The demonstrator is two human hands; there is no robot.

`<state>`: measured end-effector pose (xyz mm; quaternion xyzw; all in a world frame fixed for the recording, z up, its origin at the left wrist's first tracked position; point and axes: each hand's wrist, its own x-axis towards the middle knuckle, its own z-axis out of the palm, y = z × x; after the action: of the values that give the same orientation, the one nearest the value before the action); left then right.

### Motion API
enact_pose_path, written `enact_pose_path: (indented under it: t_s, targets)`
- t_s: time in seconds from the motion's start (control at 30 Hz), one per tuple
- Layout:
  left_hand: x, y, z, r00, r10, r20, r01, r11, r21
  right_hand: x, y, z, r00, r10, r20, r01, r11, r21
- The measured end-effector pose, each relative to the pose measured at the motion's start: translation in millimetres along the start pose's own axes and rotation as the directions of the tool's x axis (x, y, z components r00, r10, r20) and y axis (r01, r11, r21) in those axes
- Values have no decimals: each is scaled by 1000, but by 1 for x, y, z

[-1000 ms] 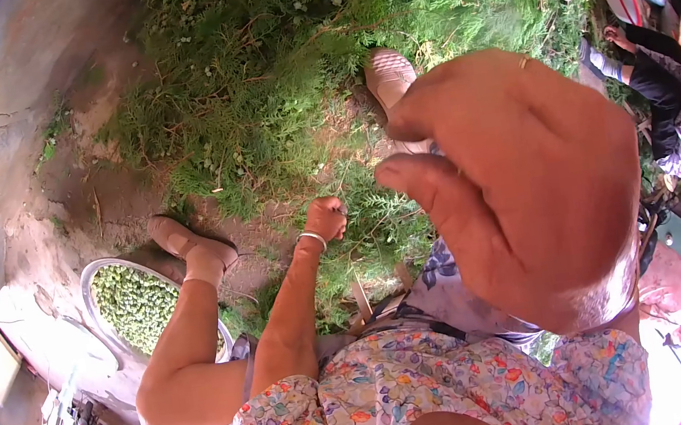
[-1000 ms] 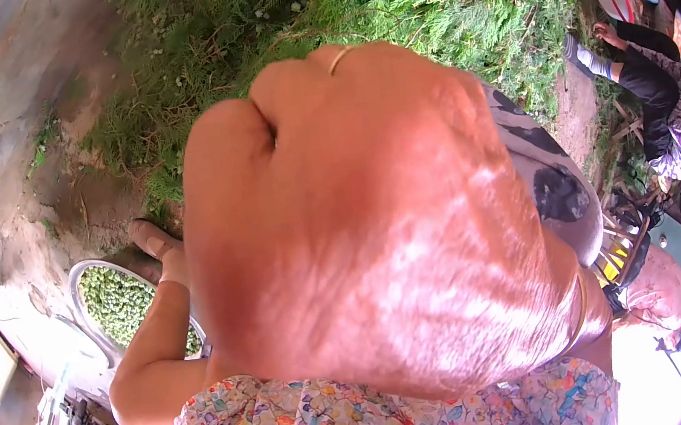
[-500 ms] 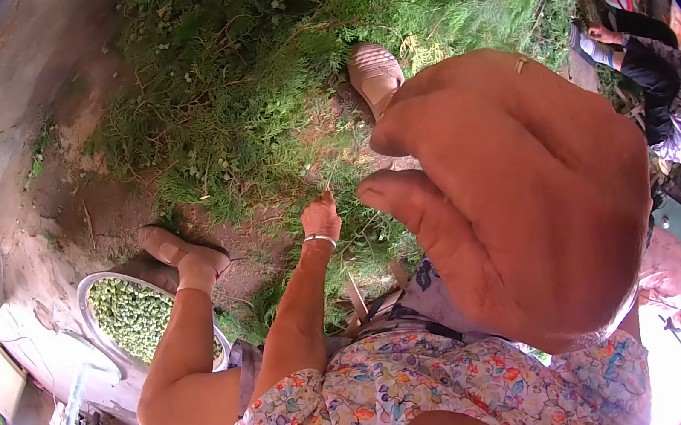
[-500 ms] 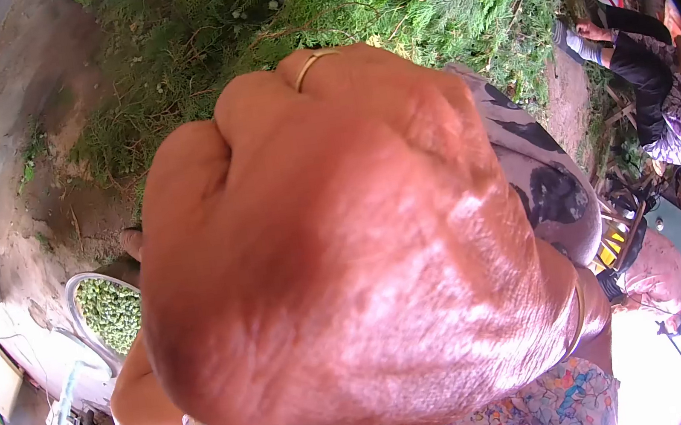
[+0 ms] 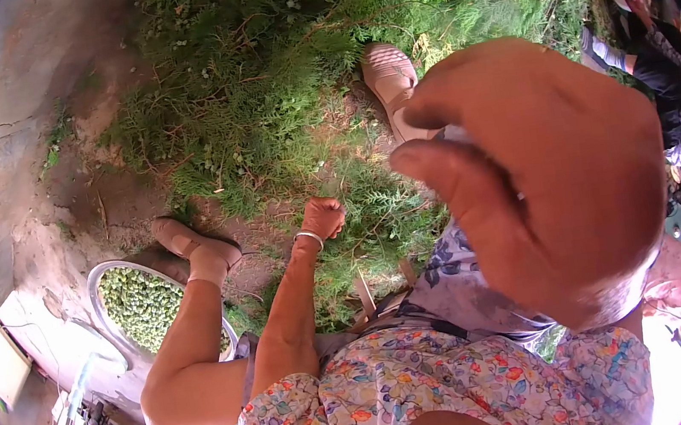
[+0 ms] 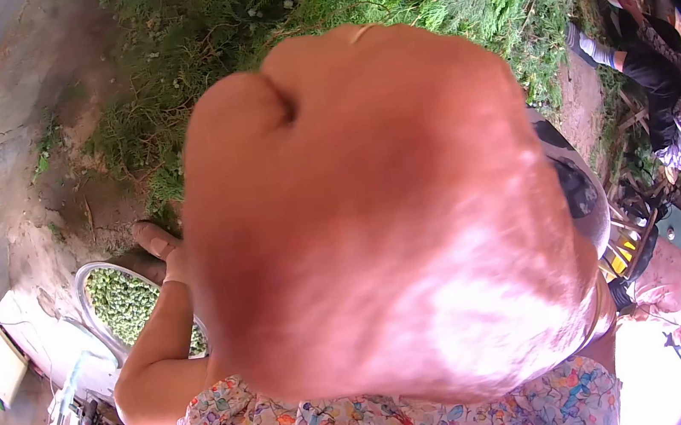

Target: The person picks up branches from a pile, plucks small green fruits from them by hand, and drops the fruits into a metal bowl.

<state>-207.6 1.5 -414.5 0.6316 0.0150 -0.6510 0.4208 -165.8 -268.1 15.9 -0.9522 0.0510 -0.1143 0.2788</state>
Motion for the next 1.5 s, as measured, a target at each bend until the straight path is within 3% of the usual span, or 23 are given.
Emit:
enact_pose_path:
  t_s: [0.03,0.1,0.17,0.23,0.33,0.37,0.43,0.63,0.7,0.73,0.8,0.87,0.93,0.97,1.03,1.07,1.13,1.17,1.23,1.27,1.33,1.4,1.5]
  targets:
    - [-10,21,-2,994,-108,17,108,993,37,-1,2,-3,999,31,17,-31,999,-11]
    - [-15,37,-6,1000,13,-26,-12,999,44,9,-1,-14,969,177,170,-174,984,-32]
    - [-14,55,-7,992,70,-109,-59,992,109,3,3,-12,985,147,88,-148,989,-2]
    - [-12,83,-5,732,627,-267,-333,671,662,1,1,-12,993,121,3,-121,993,-4]
    - [2,99,-1,690,662,-292,-122,504,855,0,4,-8,996,78,-41,-79,997,-15]
    - [10,99,-3,802,520,-294,-1,493,870,0,5,-8,996,76,-40,-77,997,-18]
    - [32,79,-10,794,557,-245,-33,442,896,2,6,-6,981,195,-23,-193,979,73]
    - [52,58,-32,695,717,-54,-298,355,886,4,3,-6,990,133,-42,-134,990,-40]
    - [-9,128,-29,972,179,-153,-131,951,280,4,4,-8,993,114,-14,-114,993,-30]
    - [-11,121,-35,971,180,-154,-132,950,282,3,5,-9,995,96,14,-96,995,-24]
    - [-18,114,-43,993,100,-56,-114,928,-355,-3,9,2,993,77,-84,-73,996,47]
    - [-21,124,-26,986,122,-112,-156,910,-383,-4,10,2,981,60,-186,-38,992,116]
    - [-8,138,-7,972,209,-103,-221,969,-114,1,6,-14,994,108,-21,-108,994,-8]
    - [0,151,7,950,282,-135,-258,951,171,0,7,-16,994,106,-26,-107,994,-15]
    - [26,151,35,731,672,-119,-562,691,455,-2,11,-20,991,131,-5,-131,991,17]
    - [43,151,48,727,677,-113,-568,686,454,-3,14,-22,989,145,6,-145,989,35]
    - [71,156,69,674,735,69,-458,342,821,-5,18,-23,985,171,29,-172,982,72]
    - [78,159,79,669,739,73,-461,337,821,-8,19,-17,985,169,23,-170,983,68]
    - [83,174,91,869,495,28,-200,298,933,-10,22,-1,965,131,-226,-113,989,91]
    - [85,174,91,865,500,27,-200,294,935,-10,22,-7,965,126,-232,-108,990,90]
    - [86,168,89,865,477,152,-245,138,960,-5,20,-23,991,133,-14,-133,991,4]
    - [86,162,85,868,476,145,-231,129,964,-4,19,-22,990,144,-13,-144,989,18]
    - [69,169,64,855,504,-119,-214,554,805,-9,18,-20,986,169,-1,-169,985,19]
